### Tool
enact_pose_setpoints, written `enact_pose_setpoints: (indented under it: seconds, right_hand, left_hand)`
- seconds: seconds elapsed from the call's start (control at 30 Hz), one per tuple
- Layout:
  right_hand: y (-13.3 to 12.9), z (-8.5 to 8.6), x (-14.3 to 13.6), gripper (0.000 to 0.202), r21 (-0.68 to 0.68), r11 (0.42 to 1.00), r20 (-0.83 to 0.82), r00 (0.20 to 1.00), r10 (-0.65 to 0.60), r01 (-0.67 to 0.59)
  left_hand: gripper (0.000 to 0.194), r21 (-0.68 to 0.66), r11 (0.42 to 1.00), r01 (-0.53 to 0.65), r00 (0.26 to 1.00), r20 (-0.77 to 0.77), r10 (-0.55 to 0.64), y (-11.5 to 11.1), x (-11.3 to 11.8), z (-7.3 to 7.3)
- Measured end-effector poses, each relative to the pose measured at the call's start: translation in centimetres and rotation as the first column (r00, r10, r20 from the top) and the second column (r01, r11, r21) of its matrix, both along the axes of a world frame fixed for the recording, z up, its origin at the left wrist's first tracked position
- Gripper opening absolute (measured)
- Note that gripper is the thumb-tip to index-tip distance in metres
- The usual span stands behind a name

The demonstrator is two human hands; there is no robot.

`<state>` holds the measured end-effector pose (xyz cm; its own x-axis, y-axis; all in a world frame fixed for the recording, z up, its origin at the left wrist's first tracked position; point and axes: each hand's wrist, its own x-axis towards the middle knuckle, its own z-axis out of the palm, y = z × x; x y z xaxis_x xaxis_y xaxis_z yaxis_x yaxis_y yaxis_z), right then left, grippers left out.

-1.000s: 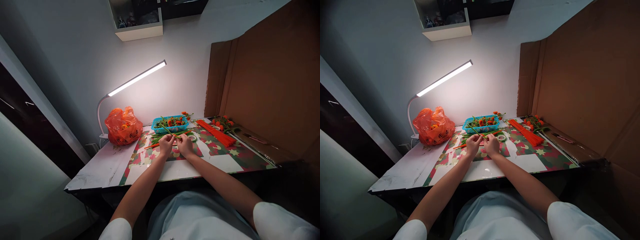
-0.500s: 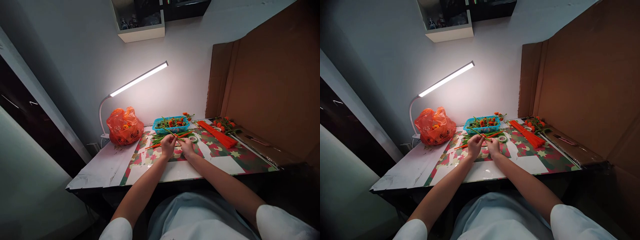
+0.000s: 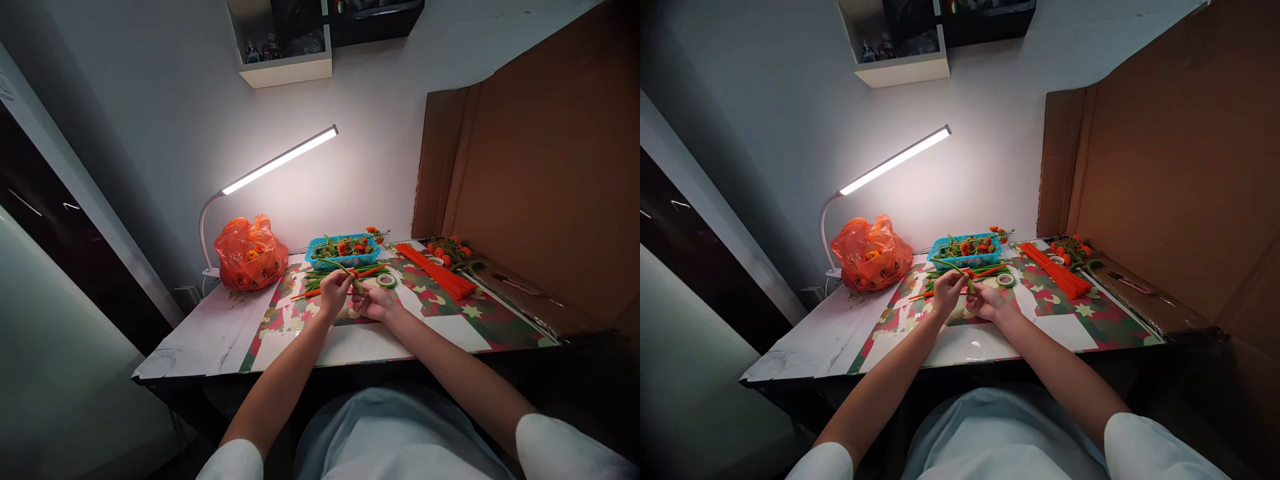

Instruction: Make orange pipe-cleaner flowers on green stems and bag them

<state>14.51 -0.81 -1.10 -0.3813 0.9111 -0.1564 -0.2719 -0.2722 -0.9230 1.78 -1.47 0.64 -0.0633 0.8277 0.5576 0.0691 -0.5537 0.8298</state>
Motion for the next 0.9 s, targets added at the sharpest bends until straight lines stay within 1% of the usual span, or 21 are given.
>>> enact_pose_setpoints:
  seconds: [0.1,0.17,0.23,0.33,0.43,0.53,0.63,0.73,0.9]
  right_hand:
    - [-0.4,0.1,-0.2,0.032,0.005,1.0,0.031,0.999,-0.029,0.029]
    - [-0.4,0.2,-0.1,0.031,0.038,0.996,0.052,0.995,-0.083,0.082]
    - [-0.3,0.4,0.1,0.03,0.103,0.981,0.057,0.984,-0.171,0.165]
    - [-0.2,0.7,0.3,0.029,0.226,0.935,0.034,0.957,-0.289,0.275]
    - [-0.1,0.8,0.1,0.021,0.321,0.904,0.031,0.951,-0.307,0.282]
    - [0.1,0.6,-0.2,0.017,0.395,0.876,0.059,0.944,-0.325,0.277]
    - [0.2,0.4,-0.1,0.021,0.461,0.823,0.084,0.907,-0.412,0.331]
    - [0.2,0.2,0.2,0.023,0.518,0.764,0.103,0.858,-0.503,0.385]
    - [0.0,0.3,0.4,0.035,0.627,0.636,0.088,0.771,-0.631,0.449]
  left_hand:
    - [0.021,-0.108,0.99,0.095,0.996,0.007,-0.094,0.7,-0.5,-0.4]
    - [0.025,-0.183,0.971,0.157,0.988,0.028,-0.154,1.1,-0.8,-0.6]
    - [0.028,-0.25,0.942,0.222,0.975,0.063,-0.213,1.3,-1.1,-0.7]
    - [0.025,-0.33,0.886,0.326,0.945,0.12,-0.303,1.4,-1.4,-0.6]
    - [0.022,-0.38,0.825,0.418,0.908,0.164,-0.385,1.1,-1.6,-0.2]
    - [0.027,-0.39,0.794,0.467,0.884,0.203,-0.421,0.9,-1.8,0.1]
    - [0.037,-0.37,0.797,0.478,0.878,0.232,-0.419,0.9,-1.9,0.3]
    - [0.044,-0.329,0.829,0.452,0.89,0.232,-0.393,0.8,-1.8,0.3]
    - [0.035,-0.264,0.886,0.38,0.924,0.158,-0.349,0.6,-1.6,0.3]
